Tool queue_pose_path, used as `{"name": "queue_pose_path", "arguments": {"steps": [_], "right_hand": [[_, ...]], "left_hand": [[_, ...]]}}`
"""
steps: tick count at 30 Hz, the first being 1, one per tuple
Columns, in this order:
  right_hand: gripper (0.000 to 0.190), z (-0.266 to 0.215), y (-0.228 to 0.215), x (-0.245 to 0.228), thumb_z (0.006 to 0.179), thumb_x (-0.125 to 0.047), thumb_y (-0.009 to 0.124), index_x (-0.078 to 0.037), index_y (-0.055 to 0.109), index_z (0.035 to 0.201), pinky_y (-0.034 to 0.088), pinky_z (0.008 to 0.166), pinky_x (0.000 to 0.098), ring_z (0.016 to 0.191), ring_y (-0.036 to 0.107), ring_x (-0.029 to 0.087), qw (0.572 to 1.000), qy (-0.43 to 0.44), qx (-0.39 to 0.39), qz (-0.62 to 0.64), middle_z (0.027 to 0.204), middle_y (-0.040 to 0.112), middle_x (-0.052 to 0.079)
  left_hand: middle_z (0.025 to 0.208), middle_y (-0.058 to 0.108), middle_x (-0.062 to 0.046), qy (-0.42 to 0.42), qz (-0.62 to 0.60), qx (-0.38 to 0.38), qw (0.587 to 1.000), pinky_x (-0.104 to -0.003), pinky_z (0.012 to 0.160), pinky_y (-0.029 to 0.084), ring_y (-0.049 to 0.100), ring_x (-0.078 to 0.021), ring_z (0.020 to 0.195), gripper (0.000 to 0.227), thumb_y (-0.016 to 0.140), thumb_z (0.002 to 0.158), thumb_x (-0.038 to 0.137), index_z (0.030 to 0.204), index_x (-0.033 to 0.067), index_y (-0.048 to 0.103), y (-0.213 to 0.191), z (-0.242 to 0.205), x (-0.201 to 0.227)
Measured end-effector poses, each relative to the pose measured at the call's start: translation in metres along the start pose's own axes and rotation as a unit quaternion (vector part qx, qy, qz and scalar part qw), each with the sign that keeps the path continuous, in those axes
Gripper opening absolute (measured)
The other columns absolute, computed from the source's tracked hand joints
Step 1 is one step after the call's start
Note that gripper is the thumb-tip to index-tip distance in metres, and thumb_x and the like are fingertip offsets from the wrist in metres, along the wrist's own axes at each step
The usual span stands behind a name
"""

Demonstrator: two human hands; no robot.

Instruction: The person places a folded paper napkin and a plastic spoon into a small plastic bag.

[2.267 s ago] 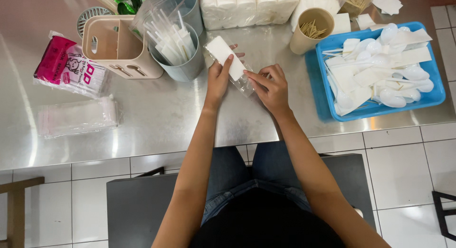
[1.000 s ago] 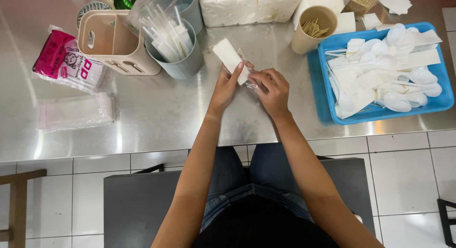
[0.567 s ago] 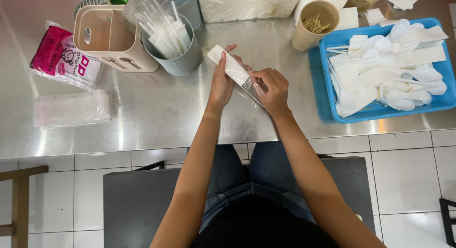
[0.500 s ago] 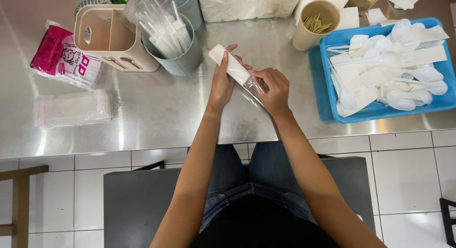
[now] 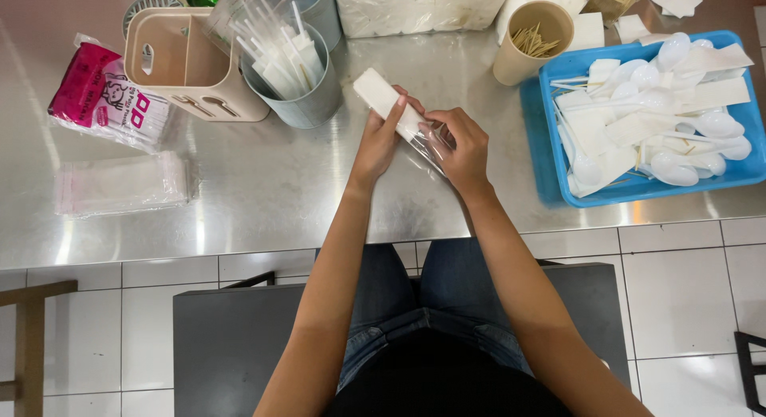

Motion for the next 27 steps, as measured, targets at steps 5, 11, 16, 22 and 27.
{"name": "queue_pose_path", "arguments": {"steps": [5, 11, 16, 22, 27], "right_hand": [[0.019, -0.002, 0.003, 0.004, 0.101, -0.012, 0.093, -0.010, 0.080, 0.115, 0.057, 0.057, 0.0295, 0.064, 0.071, 0.020, 1.000, 0.016, 0.000, 0.003, 0.087, 0.074, 0.003], [0.031, -0.001, 0.001, 0.001, 0.099, -0.013, 0.095, -0.007, 0.076, 0.122, 0.057, 0.058, 0.0331, 0.062, 0.068, 0.022, 0.999, 0.032, -0.019, 0.015, 0.089, 0.071, 0.007], [0.040, 0.001, 0.000, -0.004, 0.094, -0.013, 0.098, -0.007, 0.074, 0.126, 0.057, 0.058, 0.0345, 0.062, 0.068, 0.023, 0.998, 0.033, -0.040, 0.017, 0.093, 0.070, 0.009], [0.036, -0.004, -0.001, 0.000, 0.096, -0.009, 0.095, -0.008, 0.075, 0.126, 0.057, 0.060, 0.0330, 0.063, 0.068, 0.022, 0.998, 0.050, -0.038, 0.031, 0.094, 0.069, 0.006], [0.027, -0.011, 0.000, 0.008, 0.100, -0.007, 0.089, -0.009, 0.077, 0.125, 0.057, 0.059, 0.0341, 0.064, 0.068, 0.023, 0.996, 0.063, -0.027, 0.061, 0.094, 0.069, 0.006]], "left_hand": [[0.113, 0.080, -0.013, 0.004, 0.059, 0.017, 0.998, -0.041, 0.103, 0.063, 0.080, -0.0207, 0.107, 0.031, 0.063, 0.121, 0.033, 0.138, 0.0073, 0.059, 0.013, -0.005, 0.017], [0.112, 0.082, -0.014, 0.017, 0.087, 0.020, 0.996, -0.041, 0.103, 0.063, 0.080, -0.0203, 0.106, 0.034, 0.075, 0.115, 0.029, 0.135, 0.0078, 0.057, 0.029, -0.013, 0.042], [0.110, 0.083, -0.011, -0.001, 0.105, 0.030, 0.994, -0.038, 0.095, 0.066, 0.079, -0.0180, 0.104, 0.032, 0.075, 0.115, 0.034, 0.130, 0.0102, 0.060, 0.031, -0.012, 0.049], [0.101, 0.080, -0.013, -0.035, -0.011, 0.081, 0.996, -0.040, 0.082, 0.074, 0.086, -0.0266, 0.094, 0.029, 0.070, 0.116, 0.034, 0.127, 0.0119, 0.054, 0.022, -0.006, 0.038], [0.102, 0.079, -0.013, -0.060, -0.048, 0.092, 0.993, -0.042, 0.081, 0.076, 0.086, -0.0302, 0.097, 0.029, 0.071, 0.114, 0.034, 0.126, 0.0119, 0.057, 0.016, -0.005, 0.031]]}}
Point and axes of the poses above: each hand's wrist, its own z-axis towards the middle knuckle, its own y-axis out of the palm, x = y × z, the point moved 1 cm from there along z, towards the middle knuckle
